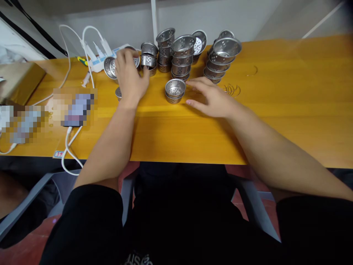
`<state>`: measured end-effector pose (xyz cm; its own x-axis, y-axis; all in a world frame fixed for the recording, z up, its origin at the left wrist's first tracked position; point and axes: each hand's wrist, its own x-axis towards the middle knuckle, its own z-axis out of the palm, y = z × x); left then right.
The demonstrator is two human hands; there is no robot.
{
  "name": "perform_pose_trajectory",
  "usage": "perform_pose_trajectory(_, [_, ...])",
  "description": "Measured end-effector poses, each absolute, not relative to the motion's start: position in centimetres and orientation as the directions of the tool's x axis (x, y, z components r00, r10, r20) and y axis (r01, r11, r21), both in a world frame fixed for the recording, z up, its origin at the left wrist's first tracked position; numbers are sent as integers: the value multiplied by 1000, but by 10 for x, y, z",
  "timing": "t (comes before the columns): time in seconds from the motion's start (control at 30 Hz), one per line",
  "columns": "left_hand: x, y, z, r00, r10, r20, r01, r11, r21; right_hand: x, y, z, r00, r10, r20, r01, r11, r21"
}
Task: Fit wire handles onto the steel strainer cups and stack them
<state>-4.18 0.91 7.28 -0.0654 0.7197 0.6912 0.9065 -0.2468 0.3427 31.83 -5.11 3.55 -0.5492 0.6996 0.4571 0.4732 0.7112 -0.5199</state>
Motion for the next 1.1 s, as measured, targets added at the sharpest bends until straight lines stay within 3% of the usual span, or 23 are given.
perform_pose_trajectory(0.07, [-51, 17, 70, -186, 772, 608, 926, -70, 372, 320, -50, 35, -544, 695, 470, 464, 716, -521])
perform_pose_trajectory(0.17, [-62, 23, 68, -232, 872, 431, 895, 17, 446, 320, -48, 33, -531, 692, 490, 464, 721, -516])
perform_pose_trajectory(0.3, [-64, 8, 76, -37, 921, 388, 883, -151, 444, 321, -46, 33, -535, 688, 490, 474, 725, -500])
perform_pose_trajectory(0.5, [-47, -3, 69, 65, 947, 314, 878, -204, 432, 323, -44, 32, -520, 688, 505, 487, 725, -487])
perform_pose_trajectory(0.67, [-47, 12, 41, 118, 922, 369, 747, -328, 579, 322, -45, 33, -521, 687, 506, 483, 726, -489])
perform_pose_trajectory(0.77, [-51, 19, 30, 106, 932, 346, 727, -310, 613, 321, -49, 37, -515, 690, 508, 487, 724, -489])
perform_pose_trajectory(0.83, [-53, 25, 28, 92, 924, 372, 719, -320, 617, 321, -51, 41, -514, 689, 511, 487, 725, -487])
perform_pose_trajectory(0.93, [-48, 30, 35, 116, 840, 531, 639, -472, 607, 319, -56, 49, -495, 675, 547, 469, 737, -486])
perform_pose_trajectory(1.1, [-20, 11, 53, 296, 643, 706, 471, -741, 478, 310, -69, 60, -441, 647, 623, 429, 761, -487])
